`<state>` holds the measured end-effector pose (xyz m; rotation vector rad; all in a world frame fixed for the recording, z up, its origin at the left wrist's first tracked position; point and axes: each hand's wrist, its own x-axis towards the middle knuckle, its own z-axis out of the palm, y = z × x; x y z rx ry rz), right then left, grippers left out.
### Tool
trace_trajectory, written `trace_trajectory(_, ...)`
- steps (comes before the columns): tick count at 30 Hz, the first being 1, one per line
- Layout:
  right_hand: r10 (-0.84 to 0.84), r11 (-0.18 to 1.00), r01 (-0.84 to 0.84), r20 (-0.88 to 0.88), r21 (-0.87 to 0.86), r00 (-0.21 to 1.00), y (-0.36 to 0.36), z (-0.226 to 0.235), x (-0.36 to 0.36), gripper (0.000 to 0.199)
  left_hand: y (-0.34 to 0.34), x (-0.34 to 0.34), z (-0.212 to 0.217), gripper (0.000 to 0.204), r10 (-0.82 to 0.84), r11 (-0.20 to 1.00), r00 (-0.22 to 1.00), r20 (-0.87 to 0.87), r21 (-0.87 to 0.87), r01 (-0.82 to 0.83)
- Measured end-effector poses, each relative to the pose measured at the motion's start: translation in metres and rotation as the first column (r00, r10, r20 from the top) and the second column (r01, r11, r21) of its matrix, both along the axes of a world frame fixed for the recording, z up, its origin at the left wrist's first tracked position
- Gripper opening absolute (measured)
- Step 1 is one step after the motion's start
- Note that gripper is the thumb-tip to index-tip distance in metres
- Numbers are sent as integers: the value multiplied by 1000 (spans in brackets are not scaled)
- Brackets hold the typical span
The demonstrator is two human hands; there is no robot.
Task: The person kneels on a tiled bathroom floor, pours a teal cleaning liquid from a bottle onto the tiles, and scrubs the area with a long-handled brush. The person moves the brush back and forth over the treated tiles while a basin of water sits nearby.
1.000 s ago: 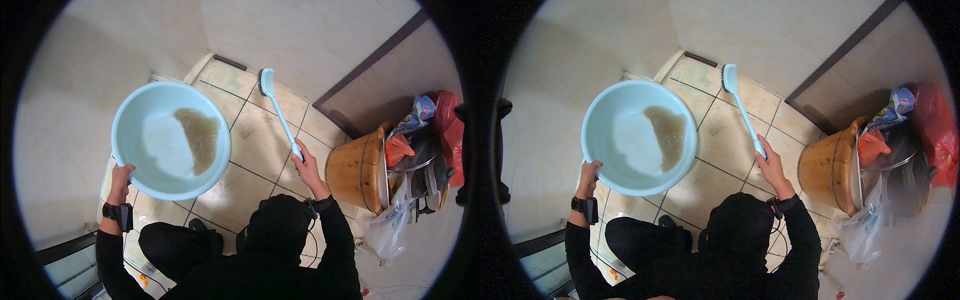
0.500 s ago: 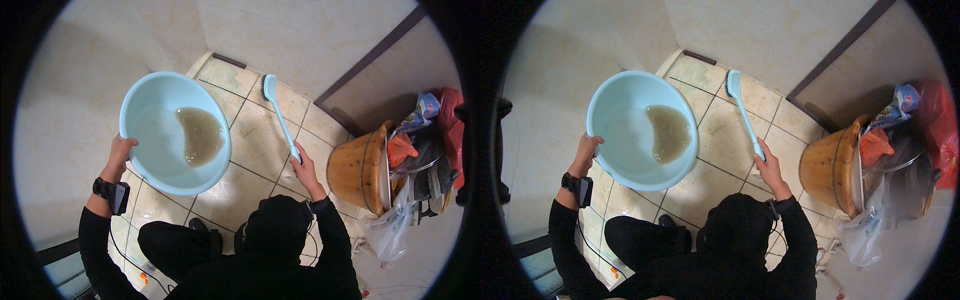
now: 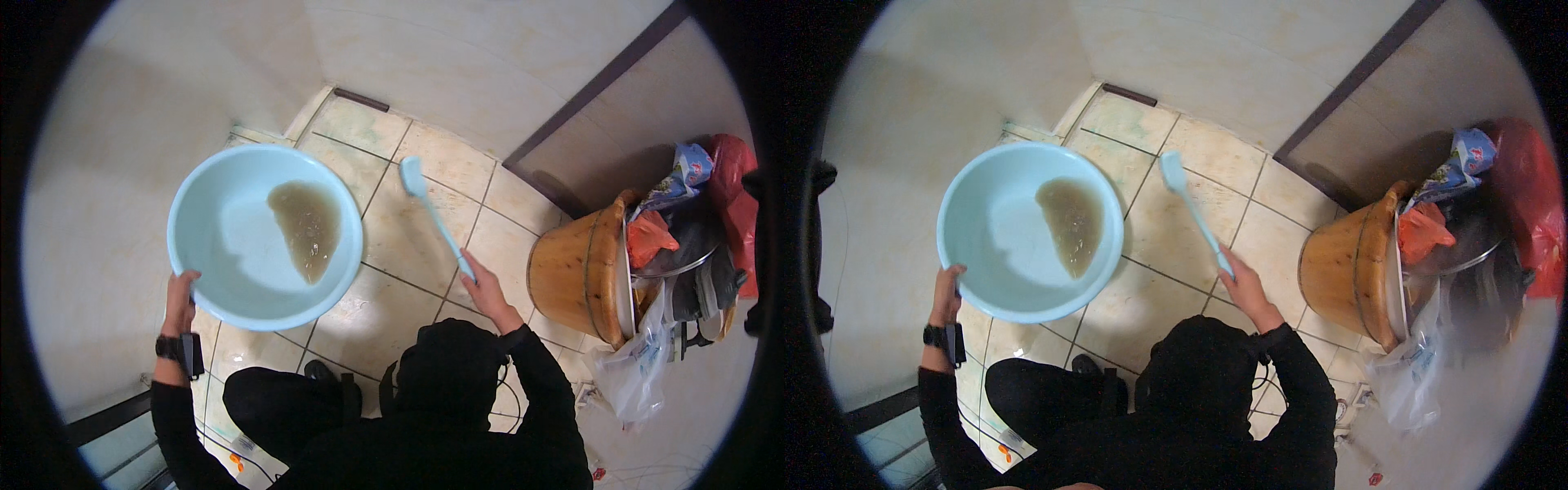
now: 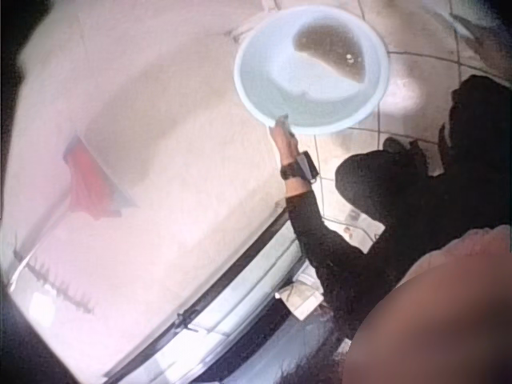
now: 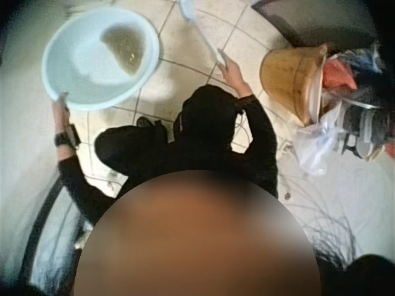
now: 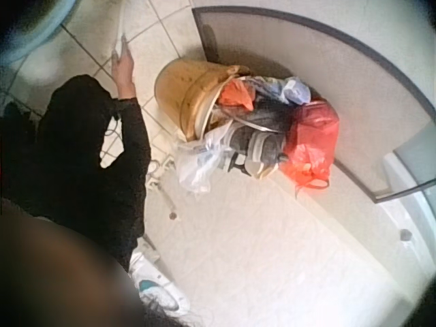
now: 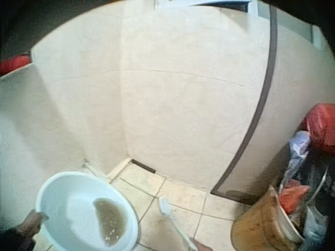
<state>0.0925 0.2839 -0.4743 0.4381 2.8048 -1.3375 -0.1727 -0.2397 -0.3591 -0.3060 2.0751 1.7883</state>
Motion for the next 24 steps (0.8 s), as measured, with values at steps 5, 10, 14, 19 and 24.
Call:
trace_trajectory(5,226,926,-330,434,182,872,-1,-8,37,57,-75,47,-65,38,243,940,956,163,203,-273)
trace_trajectory(10,18,874,-233,452,427,892,10,-27,27,58,-114,78,-109,37,437,859,873,216,187,-476)
trace_trajectory(14,-70,904,-11,174,428,982,12,-47,1,58,-123,92,-132,35,463,834,855,234,211,-509)
trace_trajectory(19,129,848,-376,542,373,830,8,-54,-6,61,-138,101,-169,30,526,779,819,230,256,-573)
trace_trajectory(24,-34,866,-131,319,483,947,12,-50,-11,63,-149,86,-208,27,586,684,764,270,341,-645)
